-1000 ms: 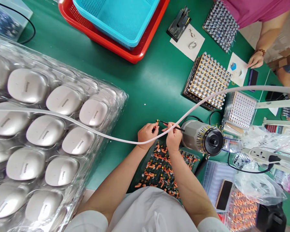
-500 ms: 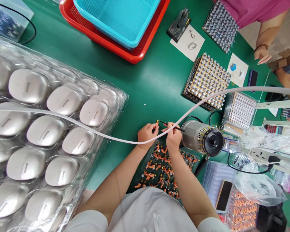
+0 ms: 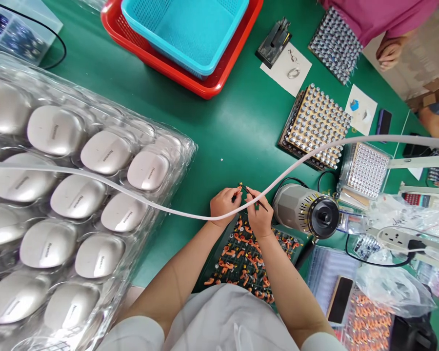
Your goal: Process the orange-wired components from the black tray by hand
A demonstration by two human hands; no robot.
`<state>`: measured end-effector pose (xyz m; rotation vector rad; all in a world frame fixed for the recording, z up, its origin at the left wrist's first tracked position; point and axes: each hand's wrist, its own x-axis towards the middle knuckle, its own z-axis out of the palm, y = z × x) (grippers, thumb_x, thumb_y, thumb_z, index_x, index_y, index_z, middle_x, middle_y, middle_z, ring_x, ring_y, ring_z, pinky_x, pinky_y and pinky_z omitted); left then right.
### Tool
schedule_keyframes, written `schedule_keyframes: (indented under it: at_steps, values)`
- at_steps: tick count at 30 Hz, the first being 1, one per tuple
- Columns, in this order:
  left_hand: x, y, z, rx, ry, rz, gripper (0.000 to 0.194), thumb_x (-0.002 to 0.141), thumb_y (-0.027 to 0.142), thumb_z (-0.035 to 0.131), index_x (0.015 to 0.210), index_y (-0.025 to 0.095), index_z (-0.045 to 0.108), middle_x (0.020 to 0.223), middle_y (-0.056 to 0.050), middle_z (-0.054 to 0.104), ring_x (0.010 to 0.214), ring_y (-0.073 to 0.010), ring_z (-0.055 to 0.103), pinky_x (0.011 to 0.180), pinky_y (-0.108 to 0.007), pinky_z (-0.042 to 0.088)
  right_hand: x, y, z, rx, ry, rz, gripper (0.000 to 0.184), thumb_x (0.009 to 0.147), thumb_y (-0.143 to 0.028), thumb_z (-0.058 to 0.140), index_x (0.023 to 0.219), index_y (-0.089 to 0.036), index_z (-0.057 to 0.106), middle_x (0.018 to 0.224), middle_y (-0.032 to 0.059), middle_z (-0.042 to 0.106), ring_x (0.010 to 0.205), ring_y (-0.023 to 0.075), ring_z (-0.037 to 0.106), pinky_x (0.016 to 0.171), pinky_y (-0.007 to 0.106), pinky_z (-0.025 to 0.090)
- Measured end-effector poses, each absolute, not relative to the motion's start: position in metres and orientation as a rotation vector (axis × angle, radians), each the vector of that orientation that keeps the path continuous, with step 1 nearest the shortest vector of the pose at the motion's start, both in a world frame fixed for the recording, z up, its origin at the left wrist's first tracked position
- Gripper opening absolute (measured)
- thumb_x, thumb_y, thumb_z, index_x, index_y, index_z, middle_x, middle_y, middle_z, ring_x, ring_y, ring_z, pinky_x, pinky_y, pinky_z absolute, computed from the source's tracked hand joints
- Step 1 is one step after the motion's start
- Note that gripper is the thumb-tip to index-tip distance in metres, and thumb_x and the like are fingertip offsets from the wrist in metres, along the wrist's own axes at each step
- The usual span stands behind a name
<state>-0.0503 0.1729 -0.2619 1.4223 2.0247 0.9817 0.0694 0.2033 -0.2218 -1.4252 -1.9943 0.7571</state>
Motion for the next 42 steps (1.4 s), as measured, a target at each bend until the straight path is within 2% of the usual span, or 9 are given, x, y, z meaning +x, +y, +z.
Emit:
schedule_keyframes:
  at_steps: [14,26,42]
  values:
    - [-0.049,0.173,-0.264,1.411,2.033,1.022,0.013,0.086,0.025,0.058,0.091,0.02,0.068,0.083,-0.003,0.072,0.073,-0.0145,0.065,0.068,-0.025,0.048,0.073,0.199,-0.231,-1.282,-2.132,0.582,0.023,0.089,-0.019,0.053,0.111,-0.02,0.061,0.109,0.0105,0.07,0.1,0.0212,0.067,0.085,0.038,0.054]
    - [-0.049,0.174,-0.262,1.433,2.061,1.016,0.012,0.085,0.025,0.058,0.09,0.019,0.068,0.08,-0.003,0.072,0.066,-0.0131,0.063,0.065,-0.024,0.047,0.074,0.199,-0.235,-1.24,-2.128,0.581,0.027,0.088,-0.015,0.055,0.114,-0.02,0.06,0.109,0.0099,0.07,0.1,0.0201,0.067,0.086,0.036,0.053]
    - [-0.049,0.175,-0.261,1.427,2.053,0.985,0.012,0.086,0.025,0.058,0.089,0.019,0.068,0.08,-0.003,0.072,0.069,-0.0138,0.064,0.065,-0.024,0.047,0.073,0.198,-0.237,-1.235,-2.128,0.547,0.026,0.088,-0.014,0.055,0.113,-0.02,0.059,0.108,0.0105,0.07,0.099,0.0213,0.067,0.084,0.038,0.054]
